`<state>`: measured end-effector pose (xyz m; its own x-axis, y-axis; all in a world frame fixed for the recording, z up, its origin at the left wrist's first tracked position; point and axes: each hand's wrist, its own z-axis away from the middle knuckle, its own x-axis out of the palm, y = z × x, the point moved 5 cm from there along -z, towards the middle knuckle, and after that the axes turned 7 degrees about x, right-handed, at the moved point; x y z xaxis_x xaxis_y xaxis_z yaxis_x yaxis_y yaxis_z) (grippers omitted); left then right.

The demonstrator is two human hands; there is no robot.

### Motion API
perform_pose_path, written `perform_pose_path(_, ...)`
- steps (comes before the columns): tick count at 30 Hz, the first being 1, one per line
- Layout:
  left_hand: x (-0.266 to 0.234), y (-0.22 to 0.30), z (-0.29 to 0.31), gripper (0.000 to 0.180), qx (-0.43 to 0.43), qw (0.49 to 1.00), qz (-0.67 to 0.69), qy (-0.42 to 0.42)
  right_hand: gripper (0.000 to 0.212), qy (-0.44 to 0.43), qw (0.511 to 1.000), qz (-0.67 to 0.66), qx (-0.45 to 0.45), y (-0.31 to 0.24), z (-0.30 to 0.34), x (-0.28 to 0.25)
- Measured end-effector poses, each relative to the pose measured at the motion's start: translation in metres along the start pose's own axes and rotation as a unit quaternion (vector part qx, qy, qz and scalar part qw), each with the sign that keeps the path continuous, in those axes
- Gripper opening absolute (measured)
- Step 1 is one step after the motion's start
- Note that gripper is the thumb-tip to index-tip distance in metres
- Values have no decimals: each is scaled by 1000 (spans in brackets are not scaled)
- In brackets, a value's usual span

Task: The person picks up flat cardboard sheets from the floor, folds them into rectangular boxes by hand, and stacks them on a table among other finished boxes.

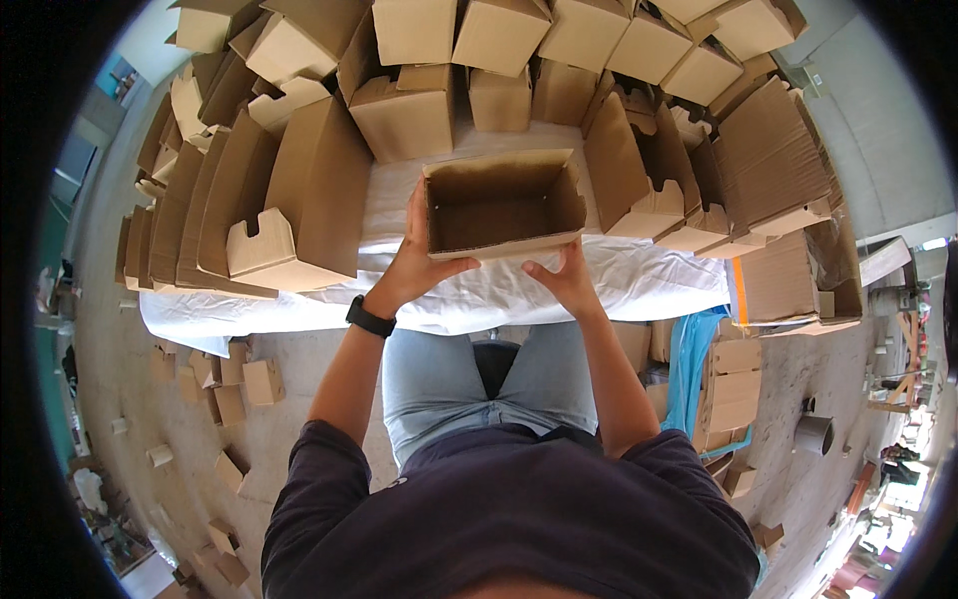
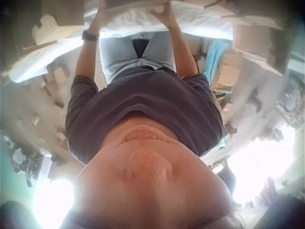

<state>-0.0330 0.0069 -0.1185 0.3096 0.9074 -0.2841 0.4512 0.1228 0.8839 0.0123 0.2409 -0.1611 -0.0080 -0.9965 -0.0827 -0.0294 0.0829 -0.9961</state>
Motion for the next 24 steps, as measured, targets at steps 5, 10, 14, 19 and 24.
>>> perform_pose_path(5,-2,-7,-3,130,-1,1000,10,5,94,-6,1000,-2,-3,-11,0,1)
perform_pose_path(10,3,-3,0,130,6,998,56,24,92,-18,1000,-14,-1,1,-2,-8)
perform_pose_path(14,11,-1,1,127,-8,997,73,28,94,3,998,62,22,-1,3,-4)
perform_pose_path(19,7,3,-1,124,-19,995,93,13,98,-9,999,47,-13,1,-3,-7)
perform_pose_path(24,2,-7,0,123,-22,996,89,10,111,-69,995,59,-38,-47,-9,-25)
